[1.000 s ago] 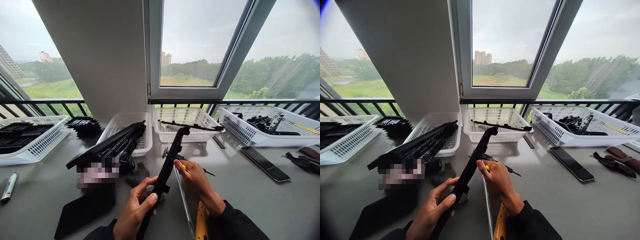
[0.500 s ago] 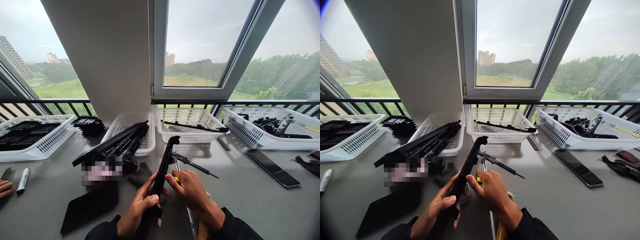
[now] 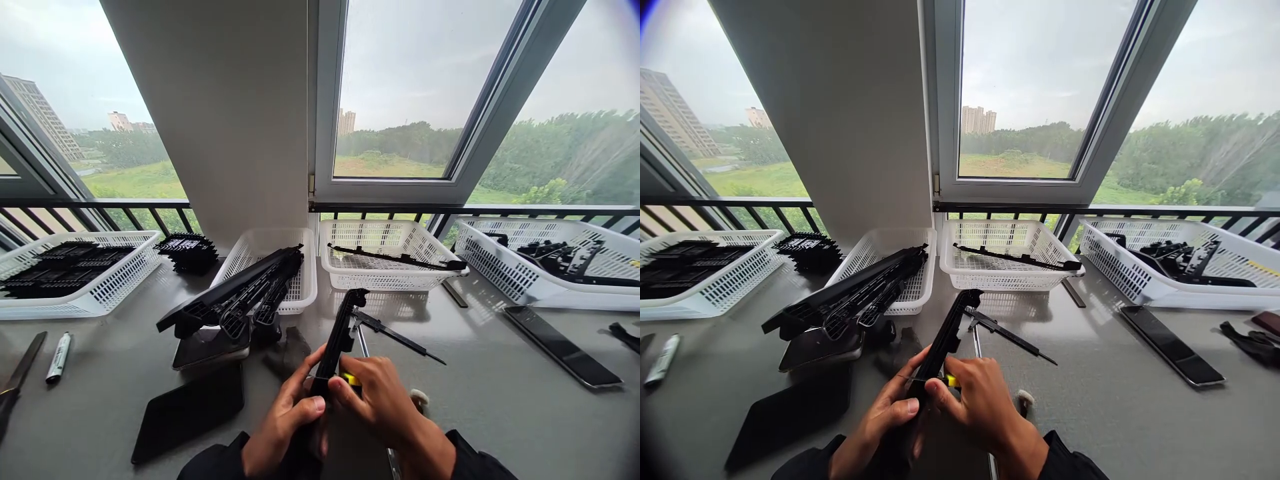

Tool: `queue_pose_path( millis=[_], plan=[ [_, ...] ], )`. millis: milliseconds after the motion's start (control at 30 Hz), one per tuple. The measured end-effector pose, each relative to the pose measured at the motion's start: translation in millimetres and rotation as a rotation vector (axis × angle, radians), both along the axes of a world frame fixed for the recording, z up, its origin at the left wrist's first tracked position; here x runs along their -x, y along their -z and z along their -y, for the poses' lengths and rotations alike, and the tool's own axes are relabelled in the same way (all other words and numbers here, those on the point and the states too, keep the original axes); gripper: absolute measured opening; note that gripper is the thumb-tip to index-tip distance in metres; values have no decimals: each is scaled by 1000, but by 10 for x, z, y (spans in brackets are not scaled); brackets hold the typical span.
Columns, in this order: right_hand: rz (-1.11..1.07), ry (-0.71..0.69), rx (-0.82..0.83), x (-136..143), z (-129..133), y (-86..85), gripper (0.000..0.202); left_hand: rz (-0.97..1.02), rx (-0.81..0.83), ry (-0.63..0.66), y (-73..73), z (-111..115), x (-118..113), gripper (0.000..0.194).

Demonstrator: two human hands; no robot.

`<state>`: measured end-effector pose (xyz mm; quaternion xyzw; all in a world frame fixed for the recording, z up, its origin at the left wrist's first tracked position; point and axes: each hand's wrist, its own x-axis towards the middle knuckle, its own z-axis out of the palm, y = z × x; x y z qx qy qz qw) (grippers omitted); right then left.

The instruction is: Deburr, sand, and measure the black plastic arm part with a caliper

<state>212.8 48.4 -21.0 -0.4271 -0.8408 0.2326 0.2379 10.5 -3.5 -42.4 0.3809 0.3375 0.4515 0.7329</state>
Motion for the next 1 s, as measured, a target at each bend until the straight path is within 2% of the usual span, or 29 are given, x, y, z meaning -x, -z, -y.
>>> queue_pose_path(
  millis=[100,233,367,467,600,733,867,1000],
  plan=[
    [-20,-20,21,1,-2,-17,72,-30,8,0,-29,7,1,90],
    [-3,75,1,-25,-48,-27,73,41,-51,-22,-63,-9,-12,93],
    [-30,127,24,-40,-70,-38,70,71,-128,-48,-56,-25,-5,82],
    [-46,125,49,-24,-53,-37,70,83,-140,-41,-55,-16,2,82],
    [-60,85,74,-1,-41,-19,71,-7,-99,-43,-158,19,-6,85],
    [-47,115,76,-9,-62,-17,71,-86,-107,-72,-280,44,-16,84],
    [-45,114,78,-16,-57,-30,71,-108,-98,-135,-288,59,-23,83],
    [-58,101,71,-11,-49,-30,72,-128,-90,-146,-260,83,-43,90]
  ],
)
